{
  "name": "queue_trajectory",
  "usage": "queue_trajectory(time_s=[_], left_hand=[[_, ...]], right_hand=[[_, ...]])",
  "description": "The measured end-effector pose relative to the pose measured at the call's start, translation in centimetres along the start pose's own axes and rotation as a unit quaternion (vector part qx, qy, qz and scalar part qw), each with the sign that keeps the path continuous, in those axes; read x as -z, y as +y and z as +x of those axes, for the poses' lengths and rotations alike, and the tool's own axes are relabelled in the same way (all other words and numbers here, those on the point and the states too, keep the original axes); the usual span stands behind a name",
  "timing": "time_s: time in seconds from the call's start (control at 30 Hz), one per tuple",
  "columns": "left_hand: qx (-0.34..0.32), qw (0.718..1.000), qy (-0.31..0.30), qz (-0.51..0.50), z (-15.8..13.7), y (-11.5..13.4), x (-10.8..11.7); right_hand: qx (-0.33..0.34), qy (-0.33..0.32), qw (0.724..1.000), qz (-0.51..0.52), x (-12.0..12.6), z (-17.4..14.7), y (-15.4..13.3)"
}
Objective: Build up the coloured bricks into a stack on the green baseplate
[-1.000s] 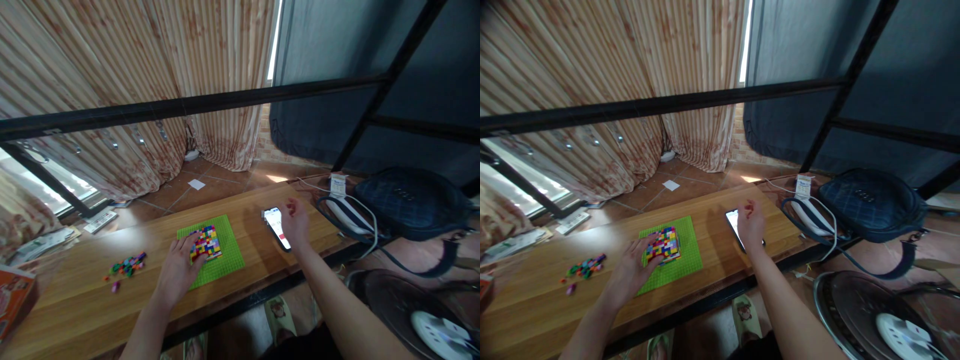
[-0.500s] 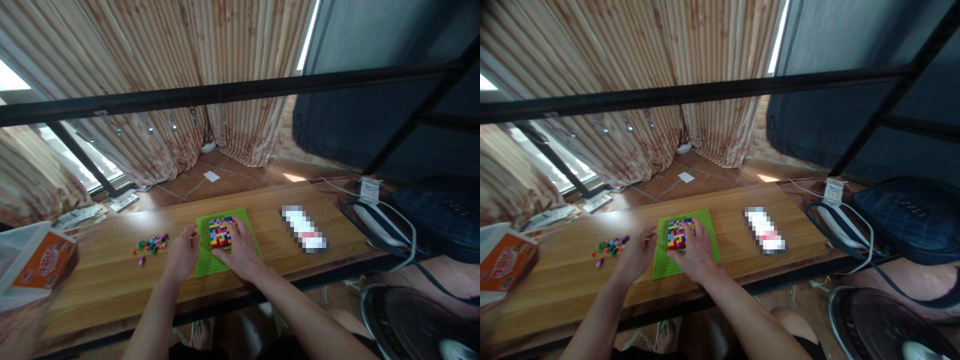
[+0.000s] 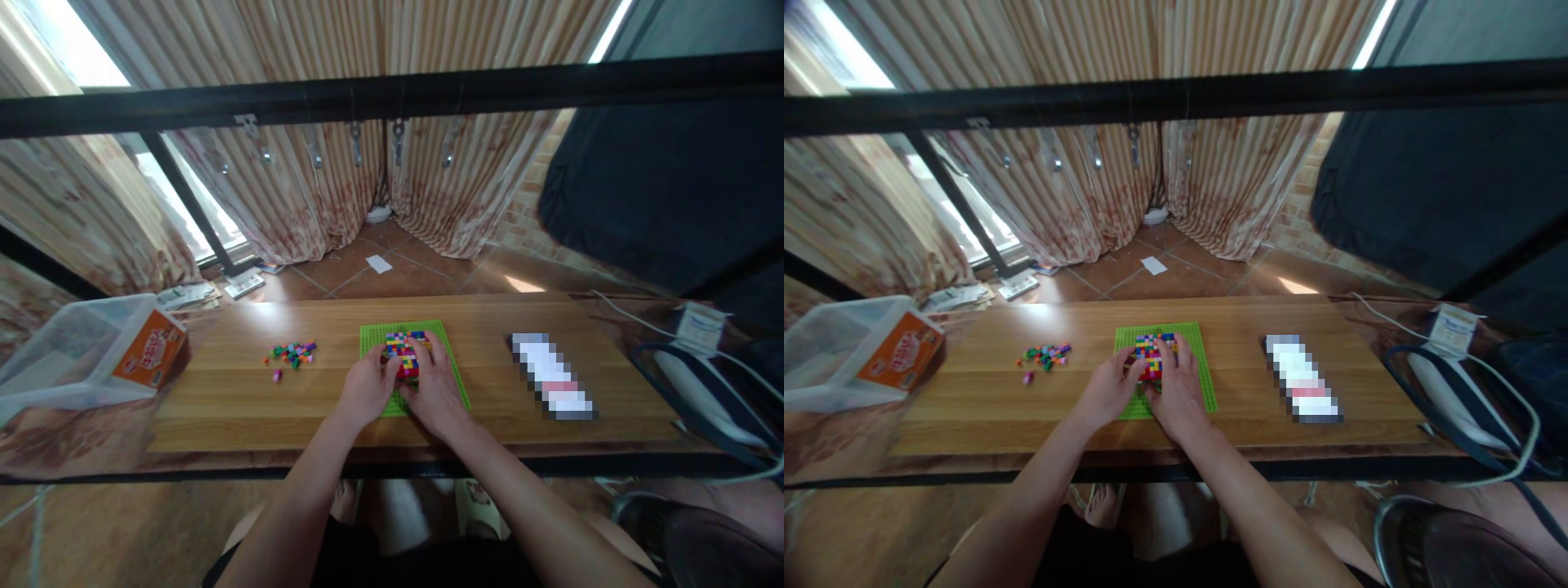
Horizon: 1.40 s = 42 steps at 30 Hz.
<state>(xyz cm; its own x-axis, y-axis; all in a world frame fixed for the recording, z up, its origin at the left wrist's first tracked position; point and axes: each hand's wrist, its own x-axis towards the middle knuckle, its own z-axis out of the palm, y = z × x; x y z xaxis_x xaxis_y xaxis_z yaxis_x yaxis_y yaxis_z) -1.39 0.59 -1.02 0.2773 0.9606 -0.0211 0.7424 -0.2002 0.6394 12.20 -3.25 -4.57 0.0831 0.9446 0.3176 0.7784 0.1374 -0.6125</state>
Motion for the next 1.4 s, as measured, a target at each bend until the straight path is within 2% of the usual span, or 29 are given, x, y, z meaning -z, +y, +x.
queue_trajectory(time_s=[0.2, 0.37, 0.57, 0.67, 0.77, 0.93, 1.13, 1.2, 1.3, 1.4], left_hand=[[0.009, 0.999, 0.005, -0.035, 0.1, 0.3, -0.6], [0.019, 0.994, 0.045, -0.103, 0.8, -0.2, -1.5], [0.062, 0.961, 0.095, -0.254, 1.8, -1.0, -3.4], [0.067, 0.949, 0.118, -0.284, 1.8, -1.0, -4.2], [0.071, 0.947, 0.132, -0.285, 1.5, -0.8, -4.9], [0.082, 0.949, 0.149, -0.266, 1.2, 0.0, -5.5], [0.089, 0.938, 0.162, -0.293, 1.3, 0.2, -5.8], [0.096, 0.928, 0.159, -0.324, 1.4, 0.2, -5.5], [0.116, 0.898, 0.149, -0.398, 1.6, 0.2, -5.0], [0.132, 0.876, 0.145, -0.441, 1.9, 0.3, -4.8]], right_hand=[[0.010, 0.000, 1.000, 0.004, -0.2, -0.1, 0.3], [0.006, 0.008, 0.999, 0.030, 0.4, 0.3, 0.4], [-0.090, 0.037, 0.985, 0.145, 1.2, 1.2, 0.8], [-0.150, 0.033, 0.962, 0.226, 0.6, 1.5, 1.8], [-0.193, 0.029, 0.948, 0.250, -0.3, 1.6, 2.6], [-0.203, 0.034, 0.947, 0.247, -1.3, 1.4, 2.7], [-0.213, 0.036, 0.940, 0.264, -1.4, 1.5, 2.5], [-0.222, 0.023, 0.930, 0.291, -1.2, 1.8, 2.5], [-0.229, 0.020, 0.916, 0.328, -0.6, 2.1, 2.7], [-0.224, 0.030, 0.930, 0.290, 0.0, 2.4, 3.2]])
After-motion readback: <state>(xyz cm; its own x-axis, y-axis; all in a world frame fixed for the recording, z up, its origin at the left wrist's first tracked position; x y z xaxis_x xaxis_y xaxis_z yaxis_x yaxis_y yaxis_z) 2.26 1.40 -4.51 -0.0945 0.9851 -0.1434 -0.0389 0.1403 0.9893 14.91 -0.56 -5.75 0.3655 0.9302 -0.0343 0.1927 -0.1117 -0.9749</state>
